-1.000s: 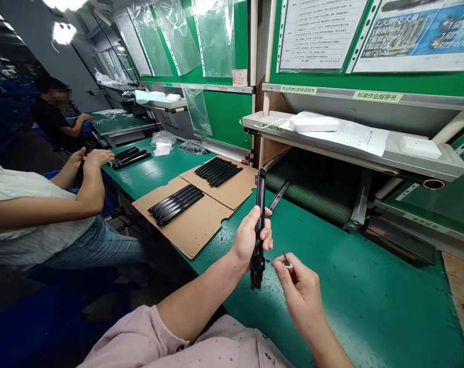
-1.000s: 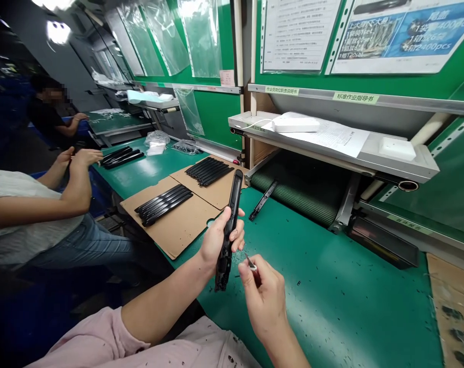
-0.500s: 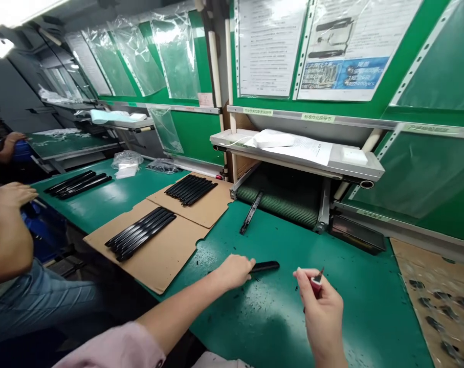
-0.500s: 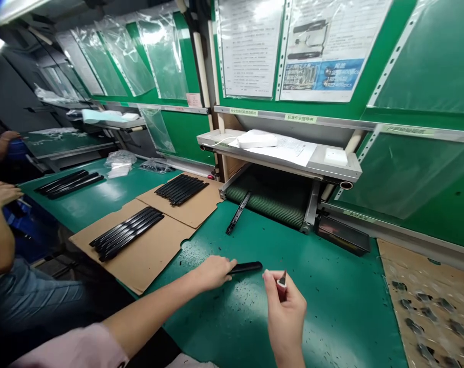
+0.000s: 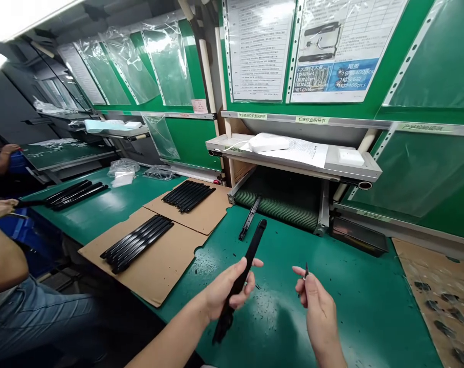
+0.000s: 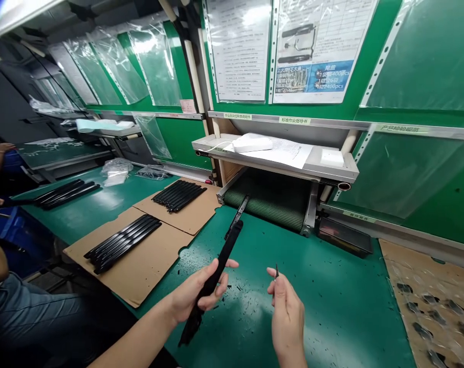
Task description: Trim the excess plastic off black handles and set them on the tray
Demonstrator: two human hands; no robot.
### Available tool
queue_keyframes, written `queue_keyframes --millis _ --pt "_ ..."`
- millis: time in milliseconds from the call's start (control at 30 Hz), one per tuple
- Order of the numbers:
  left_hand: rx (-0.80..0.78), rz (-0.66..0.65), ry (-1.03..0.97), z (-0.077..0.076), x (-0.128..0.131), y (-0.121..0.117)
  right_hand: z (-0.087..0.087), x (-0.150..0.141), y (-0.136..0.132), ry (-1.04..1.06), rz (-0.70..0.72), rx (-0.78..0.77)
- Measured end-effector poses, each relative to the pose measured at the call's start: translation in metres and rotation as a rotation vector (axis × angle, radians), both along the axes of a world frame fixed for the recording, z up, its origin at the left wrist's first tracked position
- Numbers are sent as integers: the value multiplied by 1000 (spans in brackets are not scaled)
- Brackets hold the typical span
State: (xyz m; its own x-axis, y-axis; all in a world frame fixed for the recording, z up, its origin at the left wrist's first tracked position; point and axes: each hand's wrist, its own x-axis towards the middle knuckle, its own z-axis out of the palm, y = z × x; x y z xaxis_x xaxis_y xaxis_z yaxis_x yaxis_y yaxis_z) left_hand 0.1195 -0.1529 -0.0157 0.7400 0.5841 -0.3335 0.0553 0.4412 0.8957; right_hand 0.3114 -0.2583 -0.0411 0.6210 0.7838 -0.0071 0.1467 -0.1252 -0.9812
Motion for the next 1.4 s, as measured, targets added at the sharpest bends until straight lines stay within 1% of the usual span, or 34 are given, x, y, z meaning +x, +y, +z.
queue_keyframes --millis 33,67,133,200,267,367,500,667,767,867,1033,1167,1300,1400 --pt "-81 23 -90 7 -1 -8 0 -1 3 -111 4 4" --pt "-128 39 -153 12 -2 -15 1 -1 7 -231 8 18" --pt "-170 59 -226 18 -3 -28 4 -2 15 -473 -7 99" --pt "-184 81 -259 20 -4 -38 11 -2 24 -687 -52 225" --pt "-188 96 -265 21 -4 -45 19 -4 31 -845 -107 327" --pt "-177 110 -241 23 -5 -53 29 -5 37 -981 -144 375" --pt "-148 126 -193 28 -5 -58 31 -6 38 -1054 -163 379" --pt "-102 135 -92 35 -1 -64 31 -6 35 -1119 -258 401" --pt "-90 136 -49 37 0 -65 32 -7 35 -1145 -288 404" --pt "-74 128 -41 37 1 -65 33 -6 36 -1155 -301 404" --pt "-43 130 -32 37 2 -63 33 -5 36 -1128 -276 370" --pt "-26 96 1 38 3 -62 32 -3 35 -1122 -306 381" --pt "-27 52 18 38 3 -60 32 -1 36 -1172 -363 392" --pt "-20 42 23 35 4 -58 34 2 37 -1257 -371 399"
